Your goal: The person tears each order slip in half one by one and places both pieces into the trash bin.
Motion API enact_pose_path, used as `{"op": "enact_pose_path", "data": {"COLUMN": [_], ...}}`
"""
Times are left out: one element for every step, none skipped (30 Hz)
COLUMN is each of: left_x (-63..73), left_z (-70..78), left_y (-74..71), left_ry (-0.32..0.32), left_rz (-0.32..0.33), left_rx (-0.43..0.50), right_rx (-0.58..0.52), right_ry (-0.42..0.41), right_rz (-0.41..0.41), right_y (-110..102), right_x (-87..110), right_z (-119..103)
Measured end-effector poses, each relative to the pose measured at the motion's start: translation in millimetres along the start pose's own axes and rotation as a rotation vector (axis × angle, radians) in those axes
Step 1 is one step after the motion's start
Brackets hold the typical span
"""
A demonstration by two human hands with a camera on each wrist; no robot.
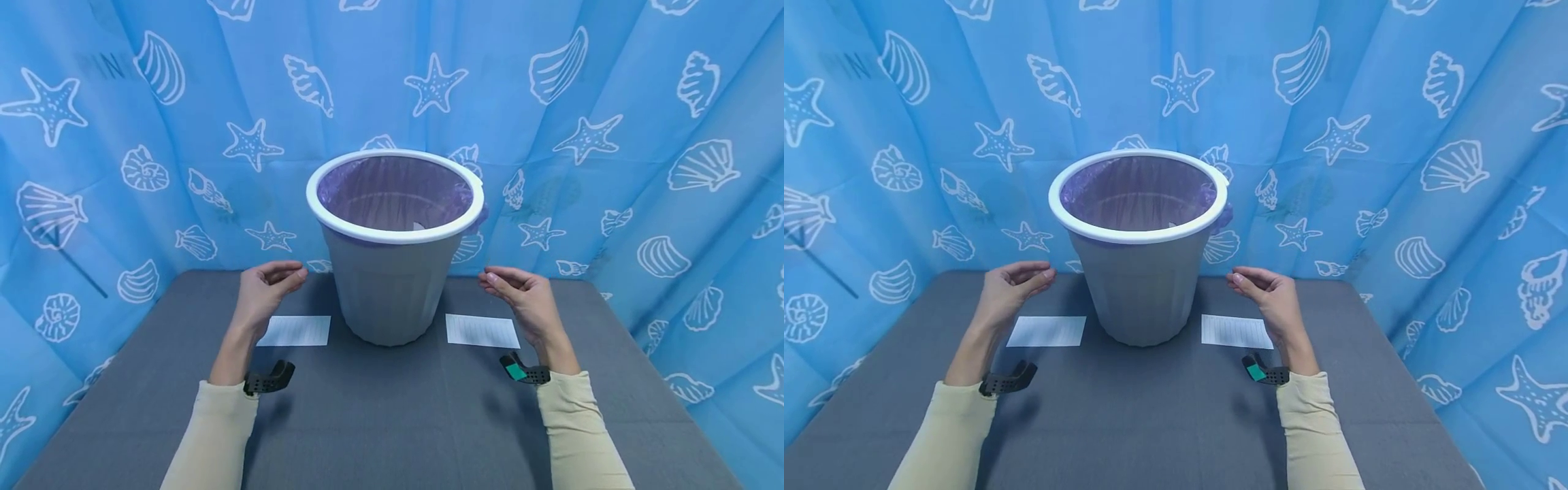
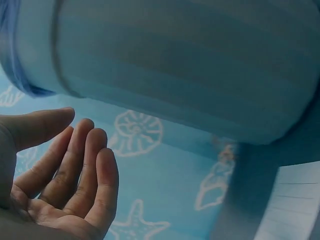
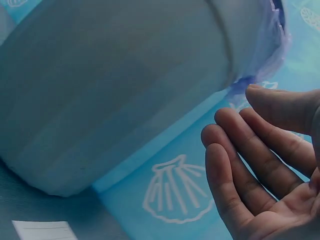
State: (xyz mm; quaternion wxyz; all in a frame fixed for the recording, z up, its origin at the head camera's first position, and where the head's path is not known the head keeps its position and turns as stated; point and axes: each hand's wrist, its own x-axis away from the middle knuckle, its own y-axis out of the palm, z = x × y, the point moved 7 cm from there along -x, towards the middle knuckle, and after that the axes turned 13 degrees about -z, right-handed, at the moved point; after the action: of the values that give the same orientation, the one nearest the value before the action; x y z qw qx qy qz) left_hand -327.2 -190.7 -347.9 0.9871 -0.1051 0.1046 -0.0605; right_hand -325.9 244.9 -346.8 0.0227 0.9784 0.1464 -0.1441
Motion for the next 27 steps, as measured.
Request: {"op": "enact_pose_path", "data": {"left_x": [2.7, 5.3, 7.8, 10.1, 12.1, 14.0, 15.6, 17.2, 18.6, 19.6, 20.4, 21.2, 21.6, 21.8, 21.8, 21.8, 22.2, 22.8, 23.7, 24.8, 26.0, 27.4, 28.9, 30.3, 31.7, 32.8, 33.8], "left_z": [-2.5, -4.9, -6.9, -8.7, -10.4, -11.9, -13.3, -14.8, -16.3, -17.3, -18.2, -18.7, -19.3, -19.8, -20.1, -20.3, -20.8, -21.5, -22.4, -23.5, -24.5, -25.6, -26.9, -28.5, -30.3, -32.3, -34.7], "left_y": [1.6, 3.2, 4.6, 5.8, 7.0, 8.1, 9.1, 10.1, 11.3, 12.6, 13.8, 14.8, 16.1, 17.1, 18.0, 18.4, 18.4, 17.8, 16.8, 15.3, 13.4, 10.8, 8.0, 4.9, 1.7, -1.6, -4.8], "left_ry": [-0.001, -0.001, 0.0, 0.002, 0.003, 0.005, 0.007, 0.008, 0.008, 0.008, 0.009, 0.009, 0.009, 0.007, 0.007, 0.006, 0.003, 0.0, -0.004, -0.007, -0.008, -0.01, -0.01, -0.01, -0.01, -0.011, -0.012], "left_rz": [0.0, -0.002, -0.002, -0.003, -0.004, -0.004, -0.006, -0.009, -0.013, -0.018, -0.022, -0.027, -0.031, -0.035, -0.038, -0.04, -0.042, -0.042, -0.042, -0.041, -0.039, -0.035, -0.03, -0.023, -0.017, -0.01, -0.004], "left_rx": [0.004, 0.009, 0.018, 0.025, 0.029, 0.032, 0.04, 0.047, 0.051, 0.054, 0.055, 0.058, 0.061, 0.061, 0.06, 0.058, 0.053, 0.047, 0.042, 0.031, 0.025, 0.013, 0.001, -0.012, -0.025, -0.039, -0.051], "right_rx": [-0.002, -0.002, 0.0, 0.007, 0.018, 0.021, 0.032, 0.047, 0.061, 0.071, 0.08, 0.089, 0.099, 0.1, 0.097, 0.092, 0.086, 0.079, 0.074, 0.072, 0.075, 0.084, 0.092, 0.103, 0.113, 0.119, 0.121], "right_ry": [0.008, 0.016, 0.022, 0.029, 0.037, 0.042, 0.047, 0.052, 0.055, 0.057, 0.058, 0.059, 0.061, 0.063, 0.062, 0.063, 0.064, 0.066, 0.069, 0.071, 0.073, 0.077, 0.081, 0.083, 0.085, 0.085, 0.086], "right_rz": [0.0, 0.0, 0.0, 0.0, -0.001, -0.002, -0.003, -0.003, -0.004, -0.005, -0.006, -0.005, -0.005, -0.005, -0.006, -0.007, -0.008, -0.01, -0.014, -0.018, -0.021, -0.024, -0.026, -0.03, -0.031, -0.032, -0.032], "right_y": [2, 4, 6, 7, 9, 10, 12, 13, 14, 15, 16, 16, 16, 17, 17, 17, 18, 18, 19, 20, 21, 22, 24, 25, 26, 27, 27], "right_x": [1.9, 3.8, 5.5, 7.0, 8.5, 9.5, 10.3, 11.0, 11.5, 11.9, 12.0, 12.2, 12.4, 12.8, 12.9, 13.2, 13.4, 13.7, 14.1, 14.3, 14.5, 14.7, 14.8, 14.9, 15.0, 15.0, 15.0], "right_z": [3, 6, 9, 11, 13, 14, 15, 16, 17, 17, 17, 17, 17, 17, 17, 18, 18, 18, 18, 19, 18, 18, 18, 18, 17, 17, 16]}}
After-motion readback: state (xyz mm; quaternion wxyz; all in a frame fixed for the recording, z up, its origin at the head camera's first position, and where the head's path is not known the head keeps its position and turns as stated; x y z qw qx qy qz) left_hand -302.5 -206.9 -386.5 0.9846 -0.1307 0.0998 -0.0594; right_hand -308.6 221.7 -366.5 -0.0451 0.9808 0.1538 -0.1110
